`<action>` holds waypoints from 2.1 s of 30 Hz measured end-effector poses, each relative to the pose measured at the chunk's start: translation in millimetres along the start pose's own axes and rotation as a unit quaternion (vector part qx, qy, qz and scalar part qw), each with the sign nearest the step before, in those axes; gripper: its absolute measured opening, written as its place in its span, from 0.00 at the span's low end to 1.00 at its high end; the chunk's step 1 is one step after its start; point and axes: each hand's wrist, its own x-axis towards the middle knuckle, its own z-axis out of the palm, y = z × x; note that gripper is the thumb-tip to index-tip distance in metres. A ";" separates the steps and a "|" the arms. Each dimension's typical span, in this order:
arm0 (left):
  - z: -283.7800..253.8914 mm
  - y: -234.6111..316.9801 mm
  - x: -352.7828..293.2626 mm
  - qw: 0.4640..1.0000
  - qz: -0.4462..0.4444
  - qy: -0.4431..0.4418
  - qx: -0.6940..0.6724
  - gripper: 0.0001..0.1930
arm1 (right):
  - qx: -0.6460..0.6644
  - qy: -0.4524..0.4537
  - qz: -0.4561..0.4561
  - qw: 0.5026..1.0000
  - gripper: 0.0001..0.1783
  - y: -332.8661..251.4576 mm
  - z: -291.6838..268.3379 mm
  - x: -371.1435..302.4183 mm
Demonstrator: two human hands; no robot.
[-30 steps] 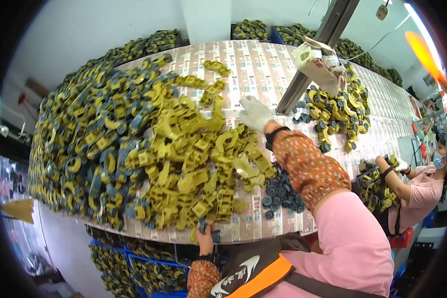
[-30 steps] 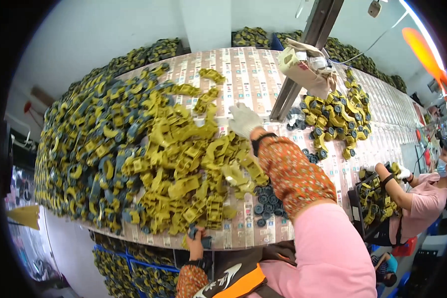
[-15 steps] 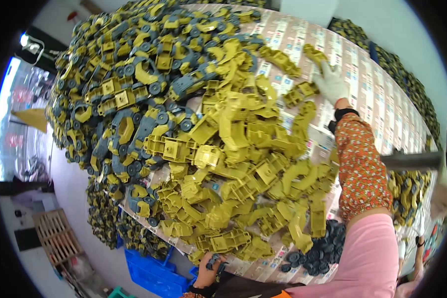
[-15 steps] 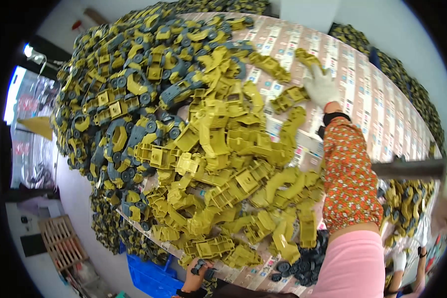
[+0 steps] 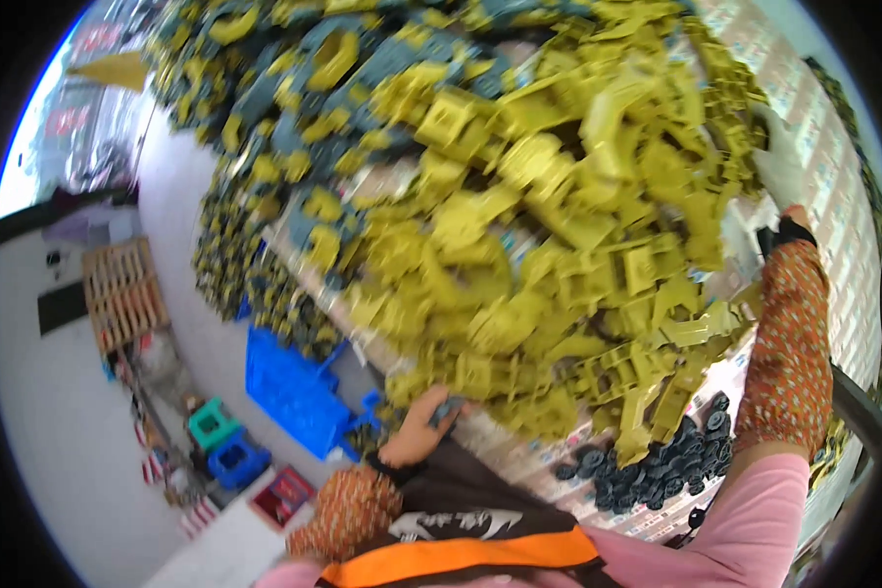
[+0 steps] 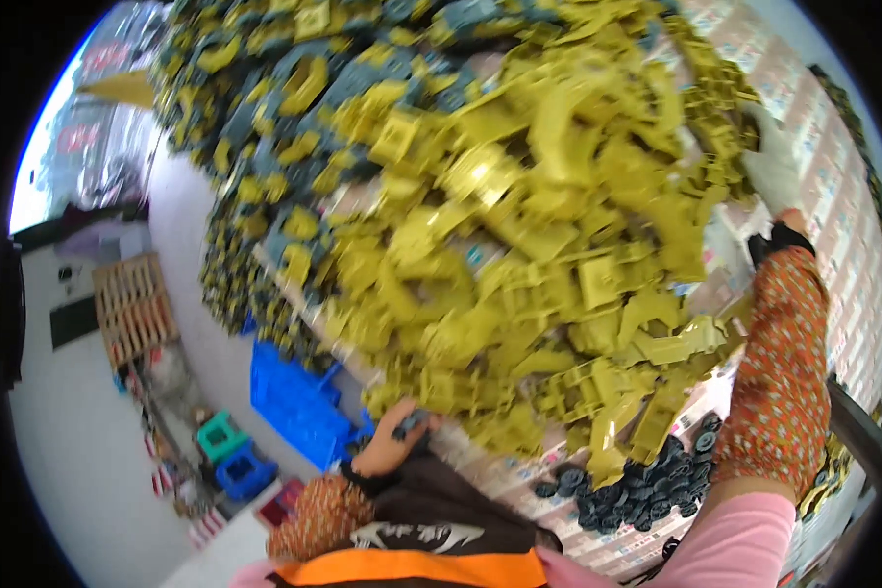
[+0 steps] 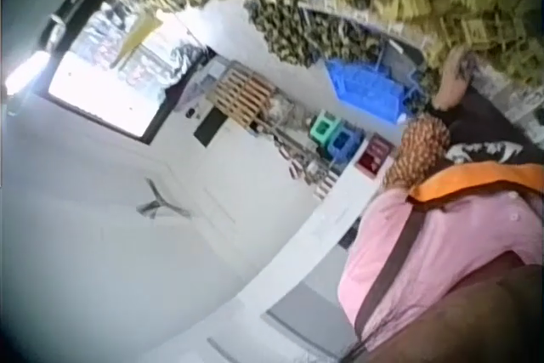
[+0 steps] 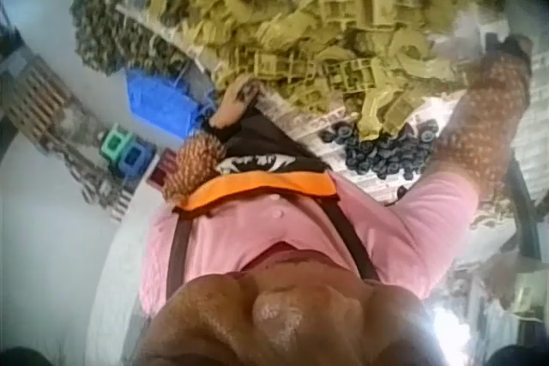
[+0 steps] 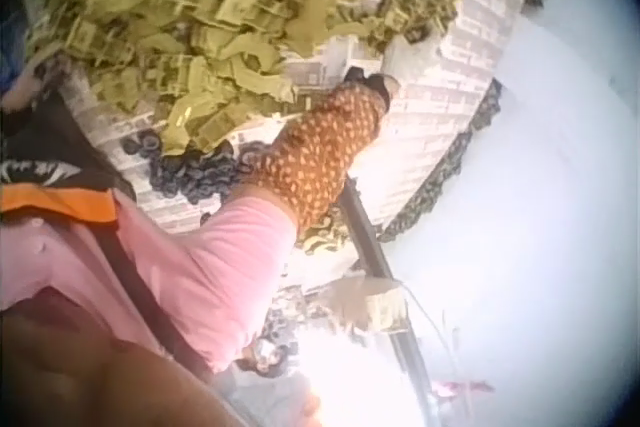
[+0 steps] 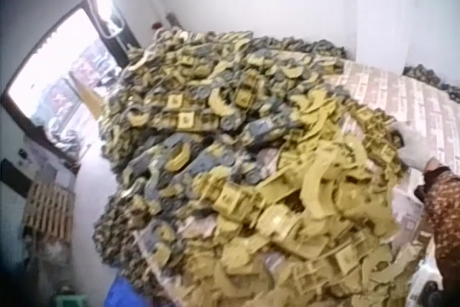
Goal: Assembling plastic toy vehicle components at a factory workstation.
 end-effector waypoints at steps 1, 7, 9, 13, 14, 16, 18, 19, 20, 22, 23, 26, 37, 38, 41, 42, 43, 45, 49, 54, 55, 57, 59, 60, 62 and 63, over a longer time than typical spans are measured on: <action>9.9 -26.5 -16.2 0.997 0.005 0.073 0.008 0.09 | 0.000 -0.004 -0.014 1.000 0.35 -11.2 5.6 -7.6; 7.6 7.1 8.7 0.978 -0.012 0.007 -0.208 0.06 | -0.034 -0.028 -0.015 0.999 0.32 -18.7 -9.6 -73.5; 11.5 4.3 11.4 0.975 -0.005 0.007 -0.223 0.08 | 0.009 -0.084 -0.024 0.996 0.31 -6.0 -22.6 -94.2; 9.1 10.1 11.3 0.987 0.020 0.019 -0.159 0.10 | -0.026 -0.090 -0.018 0.995 0.28 -49.5 -67.3 -142.7; 7.7 11.5 9.3 0.990 0.026 0.019 -0.138 0.11 | -0.024 -0.091 -0.026 0.995 0.28 -53.8 -74.4 -151.5; 10.0 12.9 8.7 0.989 0.029 0.039 -0.142 0.10 | 0.037 -0.086 0.023 0.995 0.27 -59.3 -87.8 -168.4; 9.5 14.7 8.4 0.989 0.034 0.056 -0.130 0.10 | -0.002 -0.061 -0.036 0.998 0.25 -73.4 -100.6 -188.4; 12.9 16.9 8.8 0.990 0.052 0.070 -0.114 0.10 | -0.043 -0.034 -0.088 0.995 0.23 -80.1 -107.5 -198.8; 13.1 17.1 7.9 0.990 0.065 0.086 -0.094 0.10 | 0.038 -0.008 -0.047 0.998 0.20 -103.6 -106.3 -218.8; 17.7 9.1 6.6 0.986 0.101 0.107 -0.076 0.12 | 0.027 0.017 -0.077 0.997 0.20 -132.1 -106.8 -249.0; 18.9 11.1 3.8 0.986 0.095 0.094 -0.100 0.14 | 0.043 0.025 -0.032 0.998 0.20 -159.4 -110.8 -263.7; 23.5 -2.4 -11.3 0.983 0.121 0.098 -0.099 0.13 | 0.102 -0.011 -0.016 0.995 0.22 -182.1 -86.2 -307.7; -36.9 -137.6 -139.5 0.990 0.080 0.066 -0.095 0.12 | -0.047 -0.041 -0.151 0.986 0.20 -320.8 -87.7 -382.0; -37.2 -167.9 -147.6 0.991 0.017 0.093 -0.092 0.13 | 0.059 -0.033 -0.195 0.979 0.19 -341.0 -83.0 -393.3; -29.7 -265.4 -161.3 0.968 -0.215 0.127 0.007 0.16 | 0.107 -0.165 -0.294 0.935 0.23 -455.2 -33.6 -435.2; -27.3 -291.1 -163.6 0.958 -0.237 0.157 0.041 0.14 | 0.068 -0.215 -0.326 0.918 0.23 -473.8 -15.7 -448.6; -26.0 -314.7 -159.7 0.949 -0.251 0.178 0.065 0.14 | 0.013 -0.285 -0.316 0.905 0.24 -489.2 -0.7 -455.9; -22.1 -354.5 -141.5 0.935 -0.255 0.208 0.131 0.14 | -0.065 -0.366 -0.270 0.888 0.24 -491.9 35.8 -464.1; -18.2 -408.8 -73.4 0.919 -0.274 0.226 0.173 0.13 | -0.040 -0.225 -0.202 0.952 0.18 -468.4 87.6 -475.0; -8.5 -473.7 45.3 0.910 -0.284 0.244 0.177 0.12 | -0.051 -0.141 -0.220 0.964 0.18 -442.3 104.4 -496.3; -3.0 -485.3 66.8 0.912 -0.288 0.252 0.147 0.17 | -0.061 -0.182 -0.208 0.959 0.15 -452.9 100.8 -491.1; 23.4 -500.3 112.8 0.920 -0.223 0.269 0.178 0.13 | -0.100 -0.210 -0.186 0.955 0.12 -443.0 93.9 -496.6; 47.5 -523.3 143.3 0.929 -0.195 0.256 0.184 0.15 | -0.032 -0.267 -0.133 0.954 0.13 -446.0 101.4 -488.1; 44.8 -560.3 144.7 0.929 -0.170 0.259 0.203 0.16 | -0.017 -0.314 -0.110 0.943 0.13 -453.2 102.3 -487.7; 63.3 -591.5 166.9 0.892 -0.285 0.247 0.250 0.20 | -0.107 -0.233 -0.178 0.950 0.14 -453.2 103.9 -498.4; 93.7 -578.2 185.4 0.901 -0.300 0.221 0.220 0.21 | -0.112 -0.321 -0.103 0.935 0.15 -440.3 93.9 -512.2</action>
